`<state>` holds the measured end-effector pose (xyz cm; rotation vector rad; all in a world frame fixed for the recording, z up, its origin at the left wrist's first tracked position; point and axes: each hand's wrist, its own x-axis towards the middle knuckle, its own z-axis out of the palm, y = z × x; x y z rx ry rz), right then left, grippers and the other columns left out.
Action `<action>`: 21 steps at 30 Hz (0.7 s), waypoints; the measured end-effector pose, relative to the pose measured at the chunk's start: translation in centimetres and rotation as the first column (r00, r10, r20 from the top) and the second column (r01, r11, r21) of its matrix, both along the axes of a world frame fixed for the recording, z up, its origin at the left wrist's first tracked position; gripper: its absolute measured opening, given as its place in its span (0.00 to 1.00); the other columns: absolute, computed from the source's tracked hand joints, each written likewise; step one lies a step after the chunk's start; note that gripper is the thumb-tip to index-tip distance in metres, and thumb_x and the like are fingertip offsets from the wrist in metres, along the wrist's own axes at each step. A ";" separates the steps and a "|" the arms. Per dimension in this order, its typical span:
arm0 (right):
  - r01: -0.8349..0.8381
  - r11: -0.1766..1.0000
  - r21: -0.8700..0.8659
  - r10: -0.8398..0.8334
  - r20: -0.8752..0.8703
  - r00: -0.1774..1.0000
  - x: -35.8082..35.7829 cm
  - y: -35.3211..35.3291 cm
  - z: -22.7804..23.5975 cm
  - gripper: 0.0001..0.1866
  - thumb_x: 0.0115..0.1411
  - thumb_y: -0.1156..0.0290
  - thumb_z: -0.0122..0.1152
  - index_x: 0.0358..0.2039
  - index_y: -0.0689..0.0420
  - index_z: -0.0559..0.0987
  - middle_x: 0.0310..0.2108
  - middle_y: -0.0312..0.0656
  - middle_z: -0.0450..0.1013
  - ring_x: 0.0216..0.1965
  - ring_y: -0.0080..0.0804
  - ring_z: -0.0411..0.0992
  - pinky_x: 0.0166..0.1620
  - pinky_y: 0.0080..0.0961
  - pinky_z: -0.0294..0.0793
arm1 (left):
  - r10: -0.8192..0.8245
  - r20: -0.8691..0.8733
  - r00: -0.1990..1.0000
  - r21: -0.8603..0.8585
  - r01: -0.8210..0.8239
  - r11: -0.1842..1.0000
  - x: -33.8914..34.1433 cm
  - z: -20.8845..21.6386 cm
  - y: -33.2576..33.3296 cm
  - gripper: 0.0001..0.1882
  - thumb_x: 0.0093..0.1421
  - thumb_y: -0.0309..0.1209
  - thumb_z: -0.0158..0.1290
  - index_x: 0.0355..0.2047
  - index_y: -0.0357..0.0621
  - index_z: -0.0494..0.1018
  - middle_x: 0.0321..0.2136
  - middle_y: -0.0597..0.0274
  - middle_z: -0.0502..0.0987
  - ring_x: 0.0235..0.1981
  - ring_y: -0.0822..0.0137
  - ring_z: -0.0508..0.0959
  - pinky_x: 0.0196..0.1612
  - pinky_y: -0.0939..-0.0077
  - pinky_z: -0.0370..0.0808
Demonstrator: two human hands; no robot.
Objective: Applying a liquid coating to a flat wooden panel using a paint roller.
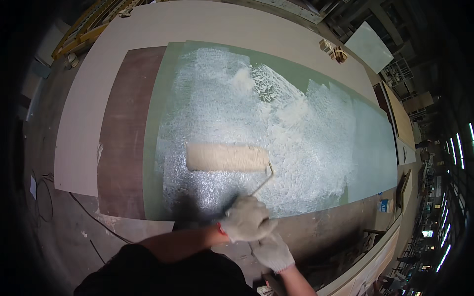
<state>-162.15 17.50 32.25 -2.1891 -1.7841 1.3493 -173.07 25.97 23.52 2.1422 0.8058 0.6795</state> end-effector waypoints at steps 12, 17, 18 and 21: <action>-0.446 0.885 0.132 0.371 0.376 0.849 -0.8 30.1 -6.3 0.23 0.70 0.60 0.44 0.56 0.63 0.75 0.49 0.63 0.77 0.52 0.60 0.75 0.58 0.49 0.72 | 0.142 0.036 0.989 -0.071 -0.139 0.988 -0.7 -4.4 30.5 0.26 0.59 0.50 0.43 0.18 0.42 0.76 0.21 0.45 0.78 0.26 0.47 0.80 0.38 0.50 0.76; 0.005 0.992 0.123 -0.013 0.063 0.998 -4.3 41.2 -4.4 0.20 0.68 0.61 0.45 0.38 0.68 0.78 0.32 0.60 0.79 0.30 0.49 0.80 0.36 0.41 0.81 | 0.227 -0.032 0.973 0.036 -0.226 0.973 -1.8 -4.3 42.8 0.22 0.60 0.47 0.45 0.24 0.44 0.80 0.29 0.47 0.82 0.34 0.49 0.82 0.44 0.56 0.77; 0.077 0.997 0.031 -0.078 0.033 0.996 -4.8 40.7 -3.3 0.21 0.67 0.64 0.44 0.40 0.69 0.80 0.37 0.61 0.81 0.38 0.52 0.82 0.41 0.43 0.80 | 0.258 -0.043 0.965 0.194 -0.245 0.950 -1.9 -5.0 42.9 0.22 0.60 0.47 0.45 0.26 0.44 0.81 0.30 0.48 0.83 0.35 0.49 0.82 0.43 0.56 0.77; -0.048 0.990 0.135 0.040 0.061 0.997 1.1 34.6 -3.6 0.23 0.68 0.62 0.43 0.41 0.69 0.80 0.30 0.62 0.79 0.33 0.57 0.81 0.43 0.43 0.80 | 0.212 -0.099 0.972 -0.020 -0.215 0.976 1.7 -1.0 34.4 0.24 0.61 0.48 0.44 0.29 0.44 0.82 0.33 0.47 0.83 0.36 0.47 0.82 0.44 0.52 0.76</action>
